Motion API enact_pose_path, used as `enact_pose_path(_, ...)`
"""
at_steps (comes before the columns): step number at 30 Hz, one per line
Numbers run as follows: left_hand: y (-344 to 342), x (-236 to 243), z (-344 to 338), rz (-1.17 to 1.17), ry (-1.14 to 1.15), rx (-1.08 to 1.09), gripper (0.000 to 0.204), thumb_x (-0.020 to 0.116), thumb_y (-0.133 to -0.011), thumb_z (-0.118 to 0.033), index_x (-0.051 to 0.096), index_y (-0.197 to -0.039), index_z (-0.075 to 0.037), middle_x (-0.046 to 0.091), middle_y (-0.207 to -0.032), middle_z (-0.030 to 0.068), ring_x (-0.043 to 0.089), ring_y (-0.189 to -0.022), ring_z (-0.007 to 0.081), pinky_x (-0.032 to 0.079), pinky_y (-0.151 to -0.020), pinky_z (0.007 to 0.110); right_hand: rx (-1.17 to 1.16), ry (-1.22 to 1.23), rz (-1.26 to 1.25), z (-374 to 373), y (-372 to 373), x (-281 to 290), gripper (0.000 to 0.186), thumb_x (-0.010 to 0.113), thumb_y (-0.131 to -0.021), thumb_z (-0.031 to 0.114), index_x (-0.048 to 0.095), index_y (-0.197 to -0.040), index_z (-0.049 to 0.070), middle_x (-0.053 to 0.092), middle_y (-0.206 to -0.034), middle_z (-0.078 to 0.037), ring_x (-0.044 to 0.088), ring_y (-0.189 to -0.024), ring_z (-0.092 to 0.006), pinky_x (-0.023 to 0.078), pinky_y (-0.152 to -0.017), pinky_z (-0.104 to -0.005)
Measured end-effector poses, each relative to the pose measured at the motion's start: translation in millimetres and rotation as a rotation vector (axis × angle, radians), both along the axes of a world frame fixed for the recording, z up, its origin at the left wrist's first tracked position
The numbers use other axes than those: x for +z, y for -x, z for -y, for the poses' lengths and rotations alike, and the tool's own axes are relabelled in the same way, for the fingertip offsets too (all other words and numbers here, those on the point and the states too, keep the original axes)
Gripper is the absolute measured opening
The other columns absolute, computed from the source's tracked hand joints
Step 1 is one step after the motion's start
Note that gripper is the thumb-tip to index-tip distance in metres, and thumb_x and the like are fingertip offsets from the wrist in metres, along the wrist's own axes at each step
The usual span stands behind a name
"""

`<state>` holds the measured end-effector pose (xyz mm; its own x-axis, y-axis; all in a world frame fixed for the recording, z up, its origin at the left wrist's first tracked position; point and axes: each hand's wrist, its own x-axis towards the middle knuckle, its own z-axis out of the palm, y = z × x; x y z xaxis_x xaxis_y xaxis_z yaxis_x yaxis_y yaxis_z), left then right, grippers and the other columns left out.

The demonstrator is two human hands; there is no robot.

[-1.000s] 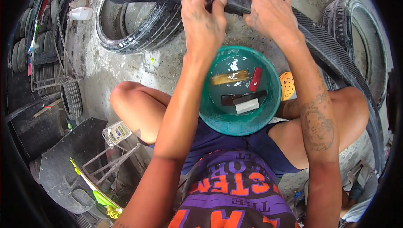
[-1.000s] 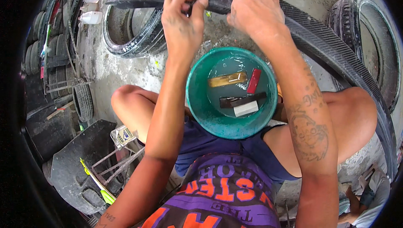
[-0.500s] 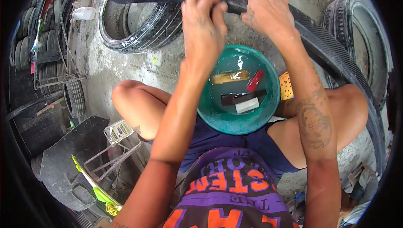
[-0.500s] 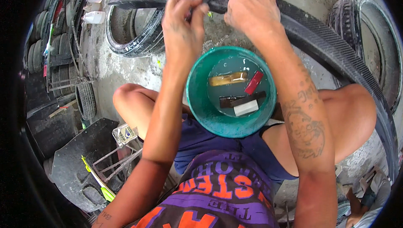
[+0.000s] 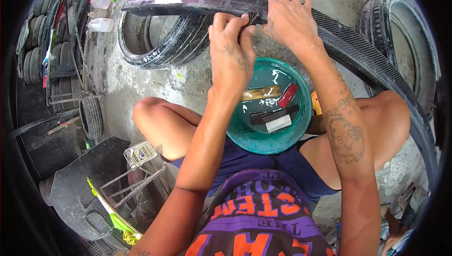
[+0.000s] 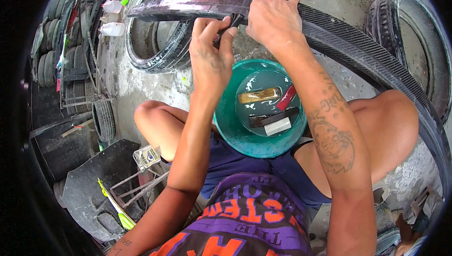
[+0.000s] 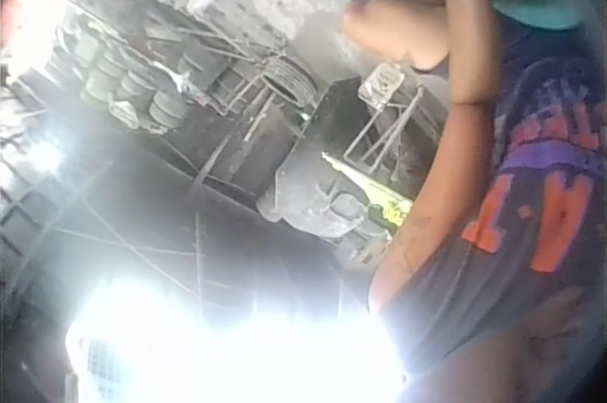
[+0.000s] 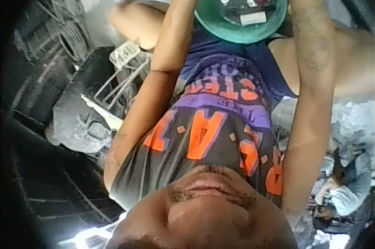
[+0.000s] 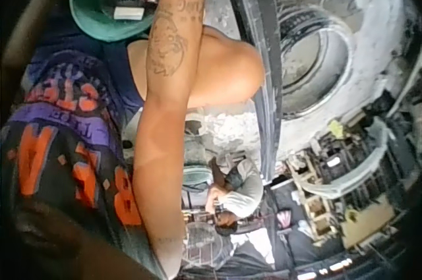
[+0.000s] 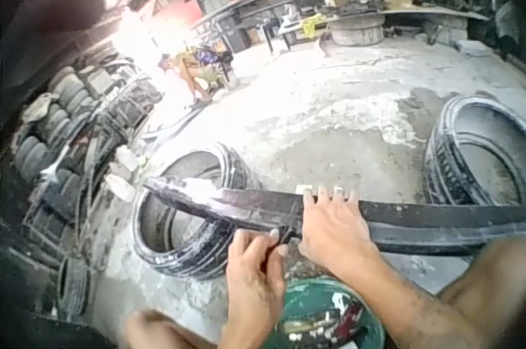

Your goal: Sanding a carbon fiber car part using sandpaper and water.

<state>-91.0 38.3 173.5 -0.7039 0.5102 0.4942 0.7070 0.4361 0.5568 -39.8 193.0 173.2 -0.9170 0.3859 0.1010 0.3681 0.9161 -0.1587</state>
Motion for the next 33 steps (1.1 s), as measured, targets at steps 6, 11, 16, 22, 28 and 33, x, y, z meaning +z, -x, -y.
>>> enact_pose_path(6, 0.5, -8.2, 1.3, -0.089, -0.029, -0.011, 0.014, 0.072, -0.090, 0.003, 0.072, -0.103, 0.002, 0.063, -0.104, 0.0184, 0.061, -0.093, 0.0404, 0.049, -0.085, 0.048, 0.009, 0.040, -0.006, -1.6, 0.3, 1.6, 0.075, 0.086, -0.083, 0.035, 0.060, -0.144, 0.000, 0.063, -0.142, -0.019, 0.058, -0.136, -0.0393, 0.042, -0.113, -0.0618)
enact_pose_path(11, -0.7, -7.5, -3.1, 0.028, -0.032, -0.021, 0.017, 0.072, -0.090, 0.002, 0.071, -0.106, 0.004, 0.061, -0.105, 0.0191, 0.059, -0.098, 0.0393, 0.048, -0.088, 0.049, 0.016, 0.079, 0.096, -3.4, 1.7, 3.7, 0.088, 0.086, -0.084, 0.032, 0.048, -0.158, 0.004, 0.058, -0.146, -0.024, 0.055, -0.139, -0.0461, 0.044, -0.112, -0.0656)
enact_pose_path(16, -5.4, -3.1, -7.2, 0.092, -0.011, 0.018, 0.014, 0.071, -0.090, 0.002, 0.073, -0.104, 0.004, 0.062, -0.107, 0.0198, 0.059, -0.097, 0.0404, 0.048, -0.088, 0.049, 0.002, 0.005, 0.036, -1.2, 0.3, 1.5, 0.073, 0.081, -0.085, 0.029, 0.057, -0.148, 0.001, 0.062, -0.143, -0.021, 0.058, -0.137, -0.0417, 0.043, -0.113, -0.0615)
enact_pose_path(22, -4.8, -1.3, -5.5, -0.073, -0.071, 0.052, 0.018, 0.072, -0.088, 0.002, 0.073, -0.106, 0.004, 0.063, -0.105, 0.0191, 0.060, -0.096, 0.0390, 0.048, -0.089, 0.049, 0.030, 0.068, 0.097, -5.8, 2.0, 2.9, 0.087, 0.084, -0.085, 0.031, 0.046, -0.159, 0.005, 0.057, -0.147, -0.022, 0.055, -0.139, -0.0452, 0.043, -0.112, -0.0654)
enact_pose_path(28, -1.1, 7.0, -4.8, -0.114, -0.095, 0.031, 0.017, 0.070, -0.089, 0.003, 0.073, -0.105, 0.004, 0.063, -0.104, 0.0203, 0.059, -0.096, 0.0404, 0.049, -0.088, 0.051, 0.025, 0.009, 0.007, -0.8, -1.4, -1.6, 0.078, 0.083, -0.085, 0.033, 0.055, -0.151, 0.002, 0.062, -0.143, -0.021, 0.058, -0.136, -0.0409, 0.043, -0.111, -0.0621)
enact_pose_path(33, -5.7, 9.3, -2.8, 0.082, 0.028, 0.030, 0.015, 0.071, -0.091, -0.004, 0.076, -0.104, 0.003, 0.064, -0.104, 0.0222, 0.060, -0.096, 0.0418, 0.050, -0.088, 0.049, 0.015, -0.066, 0.012, -0.7, -1.8, -3.0, 0.084, 0.084, -0.084, 0.036, 0.053, -0.154, 0.003, 0.061, -0.144, -0.020, 0.057, -0.137, -0.0409, 0.044, -0.111, -0.0616)
